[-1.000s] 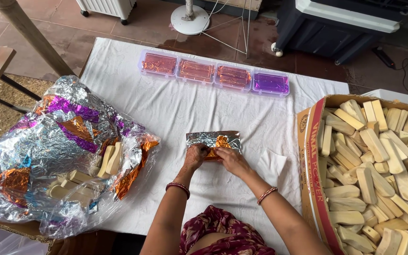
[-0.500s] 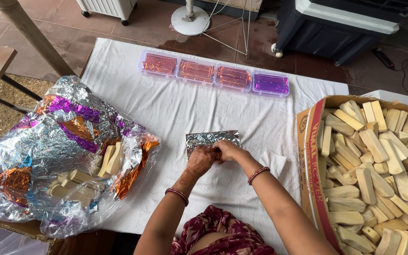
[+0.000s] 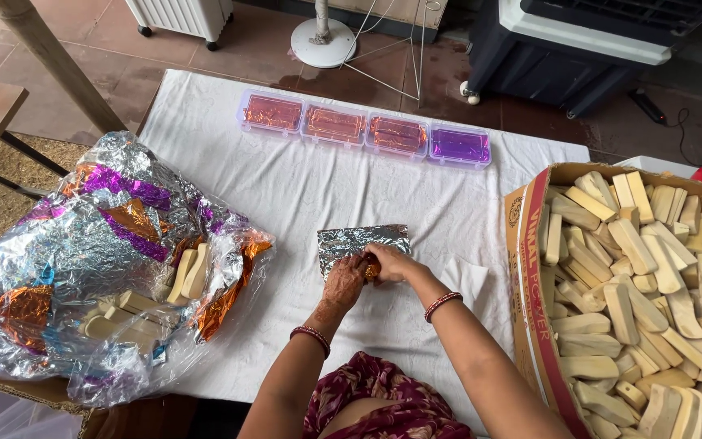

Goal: The person picks wooden blocks from a large cardboard box, wraps each block in a sheet of foil, and places the wrapped blocks into small plastic containers on the table. They occasionally reposition the foil and press it around each block by hand.

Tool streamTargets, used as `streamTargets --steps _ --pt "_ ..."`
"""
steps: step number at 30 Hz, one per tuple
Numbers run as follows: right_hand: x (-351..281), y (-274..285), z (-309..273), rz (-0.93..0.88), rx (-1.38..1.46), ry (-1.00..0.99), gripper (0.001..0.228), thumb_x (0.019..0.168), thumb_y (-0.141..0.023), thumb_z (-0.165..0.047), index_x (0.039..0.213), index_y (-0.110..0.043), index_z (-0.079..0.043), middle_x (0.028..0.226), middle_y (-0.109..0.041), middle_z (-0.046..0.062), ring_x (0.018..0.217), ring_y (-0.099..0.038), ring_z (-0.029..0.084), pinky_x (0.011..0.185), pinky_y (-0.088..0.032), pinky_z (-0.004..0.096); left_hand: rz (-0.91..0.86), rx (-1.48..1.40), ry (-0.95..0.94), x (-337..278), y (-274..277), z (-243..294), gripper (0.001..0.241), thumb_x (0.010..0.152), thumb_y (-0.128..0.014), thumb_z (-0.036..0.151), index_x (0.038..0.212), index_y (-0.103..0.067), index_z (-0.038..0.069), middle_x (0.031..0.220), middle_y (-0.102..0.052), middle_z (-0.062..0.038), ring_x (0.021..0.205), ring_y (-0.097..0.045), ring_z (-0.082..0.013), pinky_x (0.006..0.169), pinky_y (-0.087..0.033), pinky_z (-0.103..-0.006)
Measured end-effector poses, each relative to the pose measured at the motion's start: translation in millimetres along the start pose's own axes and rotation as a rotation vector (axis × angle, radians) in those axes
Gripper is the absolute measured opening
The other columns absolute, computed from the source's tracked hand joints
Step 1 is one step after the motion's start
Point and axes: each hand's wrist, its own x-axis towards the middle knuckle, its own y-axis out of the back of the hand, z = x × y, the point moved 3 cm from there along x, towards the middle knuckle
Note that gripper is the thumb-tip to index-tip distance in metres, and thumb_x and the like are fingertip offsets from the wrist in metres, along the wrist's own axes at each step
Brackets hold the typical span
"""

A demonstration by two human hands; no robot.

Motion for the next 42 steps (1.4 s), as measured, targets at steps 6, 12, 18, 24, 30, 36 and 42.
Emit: streamTargets --steps 6,12,18,24,30,36,42 --pt "-3.6 4.9 16.6 0.015 0.038 0.040 0.075 0.064 -0.093 -0.021 0.130 -0.058 -0.013 0.135 -0.059 0.005 0.130 -0.056 0.024 0.115 -0.046 0.038 -0.105 0.050 0.031 15.8 20.7 9.8 0.053 0.080 -0.078 0.016 0.131 -0.063 0.010 0.123 -0.062 -0.011 0.116 -0.059 -0.0301 0.095 -0.049 -0.0466" --pt "15.6 -13.0 99.2 0.378 0.121 -0.013 0.074 0.068 -0.090 -0.027 0.136 -0.062 -0.016 0.141 -0.053 0.008 0.130 -0.050 0.026 0.109 -0.044 0.042 -0.211 0.078 0.081 20.5 19.0 11.1 0.030 0.089 -0.070 0.018 0.118 -0.068 0.009 0.126 -0.061 -0.011 0.121 -0.058 -0.0289 0.100 -0.051 -0.0445" --pt "-48.9 -9.4 76.2 0.488 0.758 -0.504 0.065 0.085 -0.087 -0.039 0.123 -0.049 -0.002 0.101 -0.065 0.014 0.077 -0.065 0.020 0.065 -0.058 0.032 -0.232 0.127 0.066 26.6 11.7 9.6 0.026 0.095 -0.058 0.012 0.119 -0.066 0.007 0.124 -0.061 -0.013 0.119 -0.059 -0.0296 0.099 -0.051 -0.0460" --pt "25.8 -73.7 143.8 0.310 1.468 -0.324 0.018 0.084 -0.081 -0.009 0.091 -0.067 0.000 0.072 -0.064 0.006 0.056 -0.057 0.014 0.046 -0.049 0.027 -0.188 0.149 0.037 24.3 10.1 10.2 0.026 0.095 -0.060 0.014 0.119 -0.066 0.007 0.123 -0.061 -0.013 0.118 -0.059 -0.0292 0.096 -0.050 -0.0474" --pt "-14.9 -46.6 39.3 0.641 0.850 -0.267 0.007 0.087 -0.074 -0.008 0.091 -0.073 -0.002 0.091 -0.069 0.006 0.074 -0.064 0.017 0.064 -0.054 0.030 -0.268 0.168 0.070 20.7 21.9 16.8 0.031 0.092 -0.067 0.020 0.121 -0.066 0.009 0.125 -0.062 -0.011 0.120 -0.059 -0.0268 0.098 -0.051 -0.0456" --pt "-31.7 -66.5 4.7 0.839 0.045 0.089 0.027 0.075 -0.063 0.010 0.100 -0.074 0.005 0.109 -0.068 0.013 0.107 -0.063 0.025 0.099 -0.053 0.035 -0.187 0.149 0.032 14.3 35.6 19.7 0.041 0.087 -0.070 0.025 0.124 -0.064 0.008 0.122 -0.062 -0.012 0.118 -0.059 -0.0276 0.096 -0.051 -0.0451" --pt "-43.8 -85.0 22.4 0.870 -0.298 0.352 0.019 0.080 -0.065 0.011 0.096 -0.073 0.005 0.113 -0.066 0.018 0.111 -0.062 0.031 0.104 -0.050 0.041 -0.028 0.127 -0.110 1.9 37.0 18.9 0.052 0.092 -0.068 0.020 0.143 -0.059 0.019 0.111 -0.064 -0.014 0.103 -0.064 -0.0302 0.084 -0.053 -0.0460"
